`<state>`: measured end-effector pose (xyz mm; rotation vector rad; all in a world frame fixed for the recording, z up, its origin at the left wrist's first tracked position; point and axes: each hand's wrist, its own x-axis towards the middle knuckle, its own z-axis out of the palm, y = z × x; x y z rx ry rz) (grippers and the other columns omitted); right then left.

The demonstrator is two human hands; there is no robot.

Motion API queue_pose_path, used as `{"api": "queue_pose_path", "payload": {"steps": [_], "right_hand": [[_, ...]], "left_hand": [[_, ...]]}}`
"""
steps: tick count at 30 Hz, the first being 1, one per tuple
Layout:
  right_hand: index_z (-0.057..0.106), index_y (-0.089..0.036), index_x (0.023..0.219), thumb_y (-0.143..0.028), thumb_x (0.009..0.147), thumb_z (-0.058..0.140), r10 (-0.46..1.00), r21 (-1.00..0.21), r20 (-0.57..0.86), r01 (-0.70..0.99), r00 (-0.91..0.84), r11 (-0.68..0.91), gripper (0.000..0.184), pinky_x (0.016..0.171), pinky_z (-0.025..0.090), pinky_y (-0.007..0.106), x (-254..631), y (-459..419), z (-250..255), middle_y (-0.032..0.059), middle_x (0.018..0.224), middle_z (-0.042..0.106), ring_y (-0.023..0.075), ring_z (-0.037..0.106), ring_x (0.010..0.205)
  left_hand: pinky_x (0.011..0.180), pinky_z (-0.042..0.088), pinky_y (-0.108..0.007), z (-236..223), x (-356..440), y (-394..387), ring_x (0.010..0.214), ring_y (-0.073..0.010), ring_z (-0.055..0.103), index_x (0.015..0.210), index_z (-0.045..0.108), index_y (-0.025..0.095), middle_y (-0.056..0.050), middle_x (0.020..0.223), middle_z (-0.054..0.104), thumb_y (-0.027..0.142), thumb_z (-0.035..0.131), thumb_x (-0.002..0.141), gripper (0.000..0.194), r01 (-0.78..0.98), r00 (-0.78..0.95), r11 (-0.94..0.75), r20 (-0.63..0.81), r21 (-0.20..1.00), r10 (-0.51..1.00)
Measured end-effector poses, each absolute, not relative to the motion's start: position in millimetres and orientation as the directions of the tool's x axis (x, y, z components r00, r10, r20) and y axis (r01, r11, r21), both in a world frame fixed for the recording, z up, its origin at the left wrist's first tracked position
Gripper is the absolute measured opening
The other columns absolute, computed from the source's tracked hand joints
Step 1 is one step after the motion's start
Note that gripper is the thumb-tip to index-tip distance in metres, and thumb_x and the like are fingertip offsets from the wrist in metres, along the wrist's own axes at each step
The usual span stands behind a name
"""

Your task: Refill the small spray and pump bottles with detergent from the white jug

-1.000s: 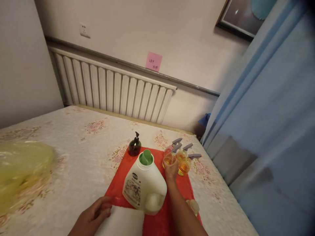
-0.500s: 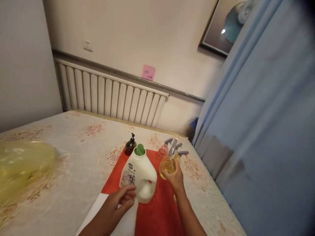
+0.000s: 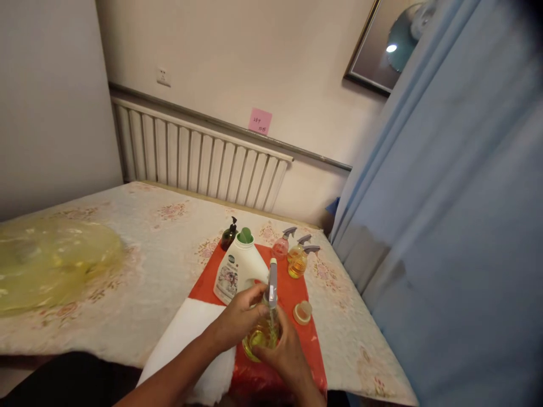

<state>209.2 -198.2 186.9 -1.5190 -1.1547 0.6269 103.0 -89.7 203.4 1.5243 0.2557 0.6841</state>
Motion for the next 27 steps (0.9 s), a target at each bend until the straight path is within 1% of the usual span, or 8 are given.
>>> {"api": "queue_pose_path", "payload": {"steps": [5, 8, 11, 14, 18, 21, 25, 27], "right_hand": [[0.062, -0.020, 0.107, -0.010, 0.058, 0.068, 0.907, -0.928, 0.165, 0.373, 0.386, 0.010, 0.050, 0.076, 0.057, 0.030, 200, -200, 184, 0.0021, 0.095, 0.072, 0.0221, 0.069, 0.086], [0.061, -0.020, 0.111, -0.006, 0.055, 0.068, 0.908, -0.932, 0.169, 0.361, 0.385, 0.021, 0.058, 0.079, 0.057, 0.030, 195, -199, 182, 0.0021, 0.099, 0.072, 0.0229, 0.069, 0.092], [0.061, -0.021, 0.110, -0.005, 0.054, 0.068, 0.901, -0.938, 0.183, 0.344, 0.393, 0.040, 0.058, 0.082, 0.057, 0.031, 192, -197, 180, 0.0025, 0.102, 0.072, 0.0237, 0.069, 0.096], [0.062, -0.022, 0.107, -0.006, 0.055, 0.068, 0.898, -0.941, 0.209, 0.329, 0.388, 0.077, 0.055, 0.078, 0.058, 0.030, 191, -196, 179, 0.0017, 0.099, 0.073, 0.0234, 0.070, 0.093], [0.063, -0.022, 0.107, -0.006, 0.055, 0.069, 0.899, -0.928, 0.223, 0.364, 0.378, 0.076, 0.055, 0.075, 0.058, 0.030, 190, -197, 176, 0.0011, 0.096, 0.072, 0.0226, 0.070, 0.088], [0.060, -0.023, 0.111, -0.007, 0.056, 0.070, 0.893, -0.913, 0.227, 0.405, 0.389, 0.056, 0.058, 0.078, 0.057, 0.029, 187, -195, 171, 0.0017, 0.100, 0.071, 0.0221, 0.069, 0.092], [0.060, -0.021, 0.102, -0.018, 0.060, 0.075, 0.858, -0.859, 0.284, 0.511, 0.428, 0.030, 0.045, 0.072, 0.056, 0.029, 183, -192, 164, 0.0023, 0.091, 0.071, 0.0222, 0.068, 0.082], [0.060, -0.021, 0.103, -0.022, 0.061, 0.075, 0.848, -0.842, 0.311, 0.538, 0.429, 0.037, 0.044, 0.073, 0.056, 0.030, 182, -191, 162, 0.0035, 0.092, 0.071, 0.0228, 0.068, 0.083]], "left_hand": [[0.088, 0.045, -0.032, 199, 97, -96, 0.093, -0.0215, 0.062, 0.091, 0.057, 0.018, -0.002, 0.092, 0.066, 0.022, 0.068, 0.071, 0.023, -0.286, 0.719, -0.034, 0.238, 0.958, 0.653], [0.086, 0.045, -0.032, 196, 99, -99, 0.090, -0.0211, 0.062, 0.083, 0.052, 0.020, 0.000, 0.086, 0.065, 0.019, 0.071, 0.065, 0.026, -0.292, 0.640, -0.056, 0.239, 0.955, 0.730], [0.088, 0.045, -0.033, 197, 98, -101, 0.094, -0.0224, 0.062, 0.088, 0.054, 0.020, -0.002, 0.091, 0.066, 0.020, 0.070, 0.066, 0.027, -0.287, 0.614, -0.040, 0.216, 0.957, 0.759], [0.091, 0.045, -0.035, 201, 92, -103, 0.100, -0.0239, 0.062, 0.098, 0.059, 0.019, -0.004, 0.101, 0.068, 0.024, 0.066, 0.073, 0.026, -0.263, 0.700, -0.003, 0.193, 0.965, 0.687], [0.089, 0.046, -0.035, 203, 85, -105, 0.098, -0.0241, 0.063, 0.103, 0.062, 0.018, -0.004, 0.098, 0.070, 0.026, 0.061, 0.079, 0.025, -0.255, 0.756, 0.072, 0.153, 0.964, 0.636], [0.087, 0.046, -0.033, 202, 89, -109, 0.096, -0.0228, 0.063, 0.098, 0.060, 0.018, -0.003, 0.095, 0.069, 0.020, 0.065, 0.074, 0.025, -0.274, 0.670, 0.038, 0.162, 0.961, 0.725], [0.077, 0.047, -0.028, 204, 95, -114, 0.084, -0.0192, 0.061, 0.084, 0.055, 0.019, 0.001, 0.083, 0.064, 0.014, 0.069, 0.065, 0.025, -0.196, 0.495, -0.079, 0.168, 0.977, 0.852], [0.073, 0.047, -0.027, 205, 95, -115, 0.079, -0.0181, 0.060, 0.082, 0.053, 0.019, 0.003, 0.077, 0.061, 0.013, 0.070, 0.063, 0.026, -0.162, 0.454, -0.098, 0.163, 0.982, 0.876]]}}
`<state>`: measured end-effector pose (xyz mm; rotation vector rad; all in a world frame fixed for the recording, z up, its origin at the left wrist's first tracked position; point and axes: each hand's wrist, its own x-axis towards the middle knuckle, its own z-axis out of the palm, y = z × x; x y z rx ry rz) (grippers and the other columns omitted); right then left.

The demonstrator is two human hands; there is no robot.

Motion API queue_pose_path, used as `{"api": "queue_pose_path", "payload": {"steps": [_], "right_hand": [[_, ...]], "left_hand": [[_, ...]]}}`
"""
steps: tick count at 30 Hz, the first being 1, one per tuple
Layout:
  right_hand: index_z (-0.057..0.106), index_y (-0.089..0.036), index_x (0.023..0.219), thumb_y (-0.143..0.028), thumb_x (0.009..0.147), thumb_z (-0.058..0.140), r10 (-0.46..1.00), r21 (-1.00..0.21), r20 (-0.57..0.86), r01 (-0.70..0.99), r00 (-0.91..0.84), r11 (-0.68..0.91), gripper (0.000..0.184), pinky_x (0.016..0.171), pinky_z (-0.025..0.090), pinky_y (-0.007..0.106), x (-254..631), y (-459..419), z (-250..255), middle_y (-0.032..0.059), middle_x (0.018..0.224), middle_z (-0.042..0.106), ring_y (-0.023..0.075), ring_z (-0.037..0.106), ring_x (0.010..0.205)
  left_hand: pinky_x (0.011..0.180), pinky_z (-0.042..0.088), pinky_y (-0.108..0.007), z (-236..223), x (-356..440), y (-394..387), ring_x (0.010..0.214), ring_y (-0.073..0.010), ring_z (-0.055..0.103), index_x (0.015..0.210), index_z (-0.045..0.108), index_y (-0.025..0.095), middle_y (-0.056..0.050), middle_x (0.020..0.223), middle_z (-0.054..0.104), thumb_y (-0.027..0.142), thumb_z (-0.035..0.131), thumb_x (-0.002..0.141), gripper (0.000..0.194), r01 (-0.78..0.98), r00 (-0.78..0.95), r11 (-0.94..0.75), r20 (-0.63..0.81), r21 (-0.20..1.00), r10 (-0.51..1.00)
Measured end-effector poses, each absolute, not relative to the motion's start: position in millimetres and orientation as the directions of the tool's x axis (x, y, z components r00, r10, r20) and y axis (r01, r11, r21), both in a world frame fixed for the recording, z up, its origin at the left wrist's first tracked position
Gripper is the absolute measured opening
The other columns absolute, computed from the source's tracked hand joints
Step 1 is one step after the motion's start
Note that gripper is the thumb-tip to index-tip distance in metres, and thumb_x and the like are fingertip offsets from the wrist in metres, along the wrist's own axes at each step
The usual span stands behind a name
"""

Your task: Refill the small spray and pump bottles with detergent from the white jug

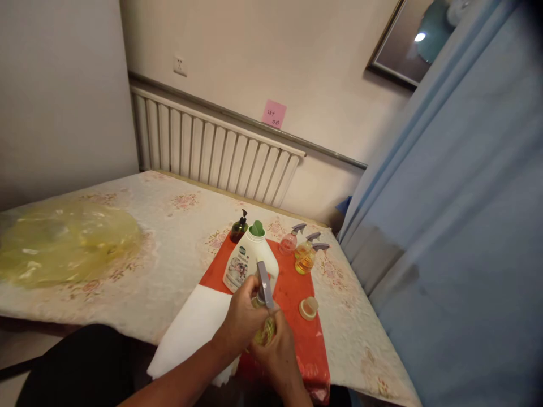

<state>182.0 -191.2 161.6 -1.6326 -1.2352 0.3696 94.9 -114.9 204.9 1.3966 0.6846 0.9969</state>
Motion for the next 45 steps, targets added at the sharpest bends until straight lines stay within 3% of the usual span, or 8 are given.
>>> {"api": "queue_pose_path", "payload": {"steps": [7, 11, 15, 21, 29, 35, 41, 45], "right_hand": [[0.061, -0.021, 0.111, -0.015, 0.061, 0.071, 0.848, -0.863, 0.304, 0.503, 0.434, 0.052, 0.052, 0.076, 0.056, 0.028, 183, -193, 168, 0.0027, 0.098, 0.072, 0.0221, 0.069, 0.088], [0.061, -0.022, 0.106, -0.011, 0.059, 0.070, 0.861, -0.865, 0.272, 0.501, 0.430, 0.024, 0.049, 0.071, 0.056, 0.028, 180, -193, 169, 0.0005, 0.090, 0.071, 0.0206, 0.068, 0.079], [0.061, -0.023, 0.108, -0.008, 0.056, 0.069, 0.873, -0.881, 0.269, 0.471, 0.406, 0.052, 0.055, 0.078, 0.056, 0.029, 176, -192, 167, 0.0012, 0.097, 0.072, 0.0222, 0.068, 0.089], [0.060, -0.022, 0.116, -0.010, 0.057, 0.068, 0.879, -0.896, 0.252, 0.441, 0.405, 0.054, 0.061, 0.082, 0.056, 0.029, 174, -192, 173, 0.0034, 0.107, 0.072, 0.0233, 0.069, 0.097], [0.063, -0.022, 0.105, -0.012, 0.058, 0.067, 0.872, -0.853, 0.276, 0.522, 0.405, 0.027, 0.049, 0.075, 0.058, 0.028, 174, -191, 165, 0.0021, 0.095, 0.073, 0.0220, 0.070, 0.086], [0.063, -0.020, 0.108, -0.017, 0.062, 0.070, 0.869, -0.834, 0.297, 0.551, 0.397, 0.034, 0.047, 0.082, 0.057, 0.030, 179, -193, 166, 0.0057, 0.103, 0.072, 0.0240, 0.069, 0.094], [0.061, -0.021, 0.111, -0.016, 0.064, 0.071, 0.878, -0.846, 0.277, 0.532, 0.391, 0.030, 0.049, 0.083, 0.056, 0.028, 179, -193, 165, 0.0043, 0.107, 0.072, 0.0223, 0.069, 0.096], [0.062, -0.020, 0.111, -0.016, 0.062, 0.072, 0.868, -0.832, 0.291, 0.555, 0.403, 0.020, 0.049, 0.083, 0.055, 0.028, 181, -194, 163, 0.0047, 0.105, 0.072, 0.0225, 0.069, 0.095]], "left_hand": [[0.098, 0.044, -0.037, 208, 73, -104, 0.108, -0.0248, 0.061, 0.108, 0.062, 0.020, -0.005, 0.111, 0.068, 0.026, 0.064, 0.078, 0.030, -0.223, 0.749, 0.009, 0.165, 0.975, 0.641], [0.091, 0.047, -0.035, 208, 75, -102, 0.097, -0.0232, 0.063, 0.097, 0.062, 0.019, -0.003, 0.095, 0.068, 0.021, 0.067, 0.072, 0.026, -0.251, 0.705, 0.045, 0.151, 0.967, 0.693], [0.078, 0.048, -0.029, 206, 80, -103, 0.084, -0.0195, 0.060, 0.087, 0.057, 0.018, 0.002, 0.080, 0.062, 0.012, 0.073, 0.058, 0.034, -0.215, 0.579, -0.030, 0.152, 0.976, 0.801], [0.100, 0.042, -0.039, 206, 63, -98, 0.114, -0.0273, 0.058, 0.110, 0.065, 0.019, -0.008, 0.118, 0.066, 0.029, 0.068, 0.078, 0.034, -0.198, 0.774, 0.013, 0.148, 0.980, 0.616], [0.096, 0.045, -0.037, 210, 68, -90, 0.107, -0.0265, 0.062, 0.101, 0.063, 0.018, -0.006, 0.103, 0.070, 0.023, 0.078, 0.067, 0.038, -0.306, 0.660, 0.014, 0.202, 0.952, 0.724], [0.094, 0.046, -0.036, 234, 62, -87, 0.109, -0.0246, 0.061, 0.108, 0.061, 0.018, -0.006, 0.110, 0.069, 0.031, 0.071, 0.076, 0.035, -0.341, 0.645, 0.060, 0.187, 0.938, 0.741], [0.073, 0.048, -0.030, 257, 53, -89, 0.088, -0.0201, 0.066, 0.110, 0.061, 0.018, -0.005, 0.102, 0.069, 0.034, 0.069, 0.077, 0.037, -0.336, 0.598, 0.007, 0.207, 0.942, 0.774], [0.071, 0.050, -0.030, 263, 49, -88, 0.079, -0.0169, 0.065, 0.111, 0.058, 0.017, -0.005, 0.102, 0.067, 0.036, 0.067, 0.081, 0.036, -0.409, 0.551, -0.034, 0.277, 0.912, 0.787]]}}
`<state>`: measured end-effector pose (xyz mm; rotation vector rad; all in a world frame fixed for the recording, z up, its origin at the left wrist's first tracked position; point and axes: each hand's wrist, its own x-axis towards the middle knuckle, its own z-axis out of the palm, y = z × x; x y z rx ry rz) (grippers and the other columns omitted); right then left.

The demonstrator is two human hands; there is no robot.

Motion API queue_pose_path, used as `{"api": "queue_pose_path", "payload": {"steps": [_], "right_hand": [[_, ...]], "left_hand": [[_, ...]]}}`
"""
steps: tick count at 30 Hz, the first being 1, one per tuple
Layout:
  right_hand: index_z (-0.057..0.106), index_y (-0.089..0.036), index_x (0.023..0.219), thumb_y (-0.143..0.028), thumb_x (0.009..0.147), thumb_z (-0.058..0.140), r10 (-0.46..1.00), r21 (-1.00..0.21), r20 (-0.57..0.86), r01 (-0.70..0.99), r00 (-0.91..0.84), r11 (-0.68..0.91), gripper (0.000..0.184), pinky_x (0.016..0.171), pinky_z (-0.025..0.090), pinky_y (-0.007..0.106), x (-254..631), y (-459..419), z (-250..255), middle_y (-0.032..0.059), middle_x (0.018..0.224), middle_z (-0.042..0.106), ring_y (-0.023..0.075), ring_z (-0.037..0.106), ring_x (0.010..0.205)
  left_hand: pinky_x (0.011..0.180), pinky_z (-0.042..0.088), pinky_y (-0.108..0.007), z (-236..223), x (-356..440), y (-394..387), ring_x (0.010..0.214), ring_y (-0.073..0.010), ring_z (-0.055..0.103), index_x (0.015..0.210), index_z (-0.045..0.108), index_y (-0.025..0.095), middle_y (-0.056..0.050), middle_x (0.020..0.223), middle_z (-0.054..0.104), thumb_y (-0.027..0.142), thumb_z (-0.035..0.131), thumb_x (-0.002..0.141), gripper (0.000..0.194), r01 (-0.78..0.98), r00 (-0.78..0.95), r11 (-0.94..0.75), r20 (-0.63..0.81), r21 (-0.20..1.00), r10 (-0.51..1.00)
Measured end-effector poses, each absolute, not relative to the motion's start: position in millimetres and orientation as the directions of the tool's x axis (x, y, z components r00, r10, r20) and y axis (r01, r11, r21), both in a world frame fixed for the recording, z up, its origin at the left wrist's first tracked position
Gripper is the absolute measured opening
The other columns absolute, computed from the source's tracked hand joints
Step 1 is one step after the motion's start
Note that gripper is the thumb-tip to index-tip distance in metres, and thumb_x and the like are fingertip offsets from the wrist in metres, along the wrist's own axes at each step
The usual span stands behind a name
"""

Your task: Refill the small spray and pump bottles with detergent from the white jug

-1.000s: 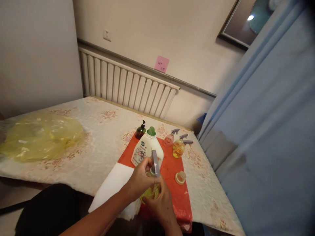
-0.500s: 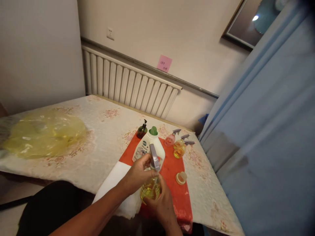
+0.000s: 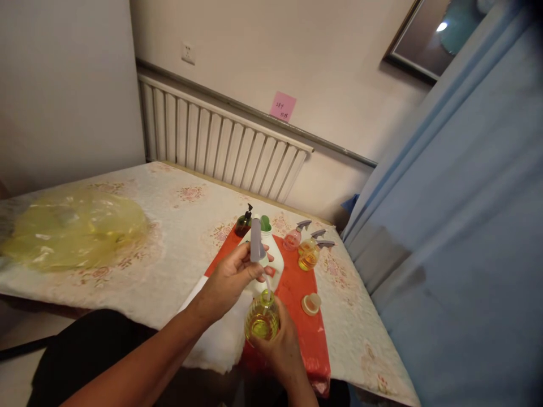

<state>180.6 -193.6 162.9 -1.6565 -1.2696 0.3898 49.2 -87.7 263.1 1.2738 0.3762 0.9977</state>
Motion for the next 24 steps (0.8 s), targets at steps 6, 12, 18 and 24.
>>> {"api": "queue_pose_path", "payload": {"steps": [6, 12, 18, 24], "right_hand": [[0.062, -0.020, 0.113, -0.015, 0.061, 0.072, 0.862, -0.815, 0.308, 0.579, 0.403, 0.020, 0.053, 0.086, 0.055, 0.030, 184, -196, 161, 0.0063, 0.110, 0.072, 0.0242, 0.068, 0.098], [0.062, -0.019, 0.113, -0.017, 0.062, 0.073, 0.877, -0.839, 0.277, 0.544, 0.394, 0.020, 0.052, 0.083, 0.056, 0.029, 183, -195, 165, 0.0064, 0.108, 0.072, 0.0235, 0.069, 0.095], [0.063, -0.020, 0.110, -0.016, 0.061, 0.071, 0.881, -0.823, 0.268, 0.568, 0.391, -0.002, 0.049, 0.083, 0.056, 0.031, 183, -193, 169, 0.0062, 0.107, 0.072, 0.0245, 0.069, 0.096], [0.058, -0.016, 0.125, -0.020, 0.061, 0.073, 0.874, -0.813, 0.238, 0.579, 0.423, -0.059, 0.067, 0.092, 0.055, 0.036, 191, -191, 158, 0.0118, 0.118, 0.069, 0.0287, 0.067, 0.107]], "left_hand": [[0.069, 0.052, -0.031, 257, 49, -83, 0.071, -0.0152, 0.064, 0.109, 0.056, 0.015, -0.003, 0.091, 0.065, 0.035, 0.064, 0.084, 0.033, -0.366, 0.520, -0.047, 0.247, 0.929, 0.818], [0.073, 0.054, -0.031, 256, 45, -85, 0.076, -0.0158, 0.065, 0.112, 0.056, 0.017, -0.005, 0.097, 0.066, 0.033, 0.064, 0.086, 0.032, -0.417, 0.567, -0.058, 0.310, 0.907, 0.763], [0.071, 0.054, -0.029, 249, 46, -78, 0.074, -0.0164, 0.067, 0.109, 0.060, 0.017, -0.004, 0.090, 0.069, 0.030, 0.069, 0.083, 0.031, -0.393, 0.596, 0.012, 0.245, 0.919, 0.765], [0.069, 0.056, -0.027, 219, 45, -43, 0.083, -0.0186, 0.069, 0.102, 0.065, 0.013, -0.009, 0.097, 0.071, 0.028, 0.070, 0.084, 0.024, -0.649, 0.485, 0.254, 0.133, 0.717, 0.864]]}}
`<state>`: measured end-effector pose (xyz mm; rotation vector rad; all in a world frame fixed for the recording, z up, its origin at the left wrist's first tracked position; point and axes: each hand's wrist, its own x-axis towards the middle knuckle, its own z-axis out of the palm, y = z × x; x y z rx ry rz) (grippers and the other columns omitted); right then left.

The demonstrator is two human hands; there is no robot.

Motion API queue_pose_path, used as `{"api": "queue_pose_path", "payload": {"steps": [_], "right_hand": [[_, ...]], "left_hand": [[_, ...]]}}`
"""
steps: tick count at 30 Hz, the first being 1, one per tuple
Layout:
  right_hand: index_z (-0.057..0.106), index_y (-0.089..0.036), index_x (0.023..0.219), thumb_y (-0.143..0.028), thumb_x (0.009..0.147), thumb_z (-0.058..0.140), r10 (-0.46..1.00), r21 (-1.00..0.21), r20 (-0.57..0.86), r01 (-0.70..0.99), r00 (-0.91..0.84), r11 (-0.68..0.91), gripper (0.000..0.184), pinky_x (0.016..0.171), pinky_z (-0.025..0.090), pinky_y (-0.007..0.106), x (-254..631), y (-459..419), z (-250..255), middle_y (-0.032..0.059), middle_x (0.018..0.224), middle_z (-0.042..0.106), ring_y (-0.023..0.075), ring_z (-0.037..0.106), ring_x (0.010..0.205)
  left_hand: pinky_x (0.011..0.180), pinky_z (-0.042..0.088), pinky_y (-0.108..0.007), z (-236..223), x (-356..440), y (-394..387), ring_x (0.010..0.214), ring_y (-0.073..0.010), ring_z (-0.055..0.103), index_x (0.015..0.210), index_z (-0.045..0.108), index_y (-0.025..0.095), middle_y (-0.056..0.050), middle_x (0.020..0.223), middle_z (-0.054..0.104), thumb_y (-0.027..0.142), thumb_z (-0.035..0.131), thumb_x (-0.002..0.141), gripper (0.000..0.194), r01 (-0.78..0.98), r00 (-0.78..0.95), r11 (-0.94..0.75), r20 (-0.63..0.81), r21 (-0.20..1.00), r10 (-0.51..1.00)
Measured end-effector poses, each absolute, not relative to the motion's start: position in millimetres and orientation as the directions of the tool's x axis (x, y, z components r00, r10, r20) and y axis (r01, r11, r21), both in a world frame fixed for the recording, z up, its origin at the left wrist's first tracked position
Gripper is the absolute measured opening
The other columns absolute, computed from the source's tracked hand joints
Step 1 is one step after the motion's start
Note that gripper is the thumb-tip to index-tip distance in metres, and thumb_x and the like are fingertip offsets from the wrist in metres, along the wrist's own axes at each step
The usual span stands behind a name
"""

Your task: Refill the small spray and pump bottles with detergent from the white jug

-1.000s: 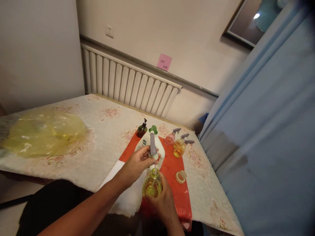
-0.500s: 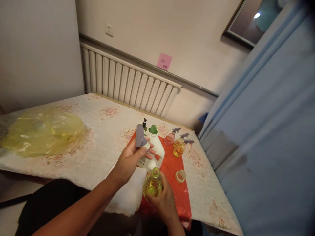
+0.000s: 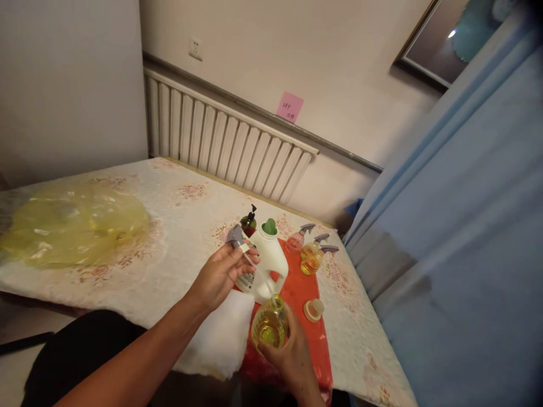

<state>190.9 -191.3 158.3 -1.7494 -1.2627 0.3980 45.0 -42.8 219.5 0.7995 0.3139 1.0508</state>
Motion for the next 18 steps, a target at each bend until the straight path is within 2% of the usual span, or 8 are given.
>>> {"api": "queue_pose_path", "payload": {"steps": [3, 8, 13, 16, 18], "right_hand": [[0.057, -0.016, 0.128, -0.021, 0.060, 0.073, 0.869, -0.814, 0.217, 0.574, 0.444, -0.089, 0.070, 0.095, 0.054, 0.038, 202, -192, 151, 0.0121, 0.122, 0.068, 0.0295, 0.066, 0.110], [0.056, -0.017, 0.127, -0.018, 0.054, 0.070, 0.844, -0.806, 0.179, 0.567, 0.506, -0.169, 0.074, 0.097, 0.053, 0.040, 228, -188, 154, 0.0115, 0.122, 0.068, 0.0310, 0.065, 0.112], [0.052, -0.017, 0.131, -0.022, 0.056, 0.073, 0.834, -0.768, 0.155, 0.596, 0.529, -0.235, 0.079, 0.105, 0.047, 0.046, 252, -173, 188, 0.0125, 0.130, 0.064, 0.0324, 0.060, 0.120], [0.053, -0.021, 0.130, -0.021, 0.061, 0.072, 0.848, -0.706, 0.226, 0.680, 0.480, -0.197, 0.072, 0.103, 0.047, 0.046, 260, -158, 217, 0.0095, 0.129, 0.064, 0.0306, 0.061, 0.117], [0.056, -0.024, 0.127, -0.019, 0.063, 0.070, 0.860, -0.609, 0.302, 0.778, 0.412, -0.159, 0.065, 0.102, 0.048, 0.048, 265, -145, 234, 0.0071, 0.126, 0.065, 0.0308, 0.060, 0.117]], "left_hand": [[0.070, 0.057, -0.029, 195, 40, -22, 0.081, -0.0182, 0.069, 0.102, 0.065, 0.013, -0.010, 0.098, 0.071, 0.025, 0.067, 0.087, 0.019, -0.710, 0.474, 0.336, 0.067, 0.618, 0.878], [0.067, 0.055, -0.026, 149, 35, 8, 0.079, -0.0156, 0.067, 0.103, 0.065, 0.015, -0.008, 0.090, 0.071, 0.024, 0.060, 0.092, 0.015, -0.709, 0.529, 0.470, -0.043, 0.526, 0.847], [0.070, 0.054, -0.028, 112, 31, 35, 0.081, -0.0175, 0.067, 0.106, 0.066, 0.016, -0.008, 0.093, 0.071, 0.024, 0.066, 0.088, 0.020, -0.662, 0.641, 0.548, 0.008, 0.512, 0.767], [0.072, 0.055, -0.031, 89, 27, 47, 0.084, -0.0196, 0.068, 0.110, 0.067, 0.017, -0.008, 0.094, 0.072, 0.025, 0.067, 0.088, 0.023, -0.620, 0.705, 0.601, 0.020, 0.504, 0.709], [0.074, 0.055, -0.033, 75, 23, 53, 0.085, -0.0202, 0.068, 0.112, 0.067, 0.019, -0.008, 0.095, 0.072, 0.027, 0.066, 0.089, 0.024, -0.594, 0.740, 0.633, 0.029, 0.496, 0.672]]}}
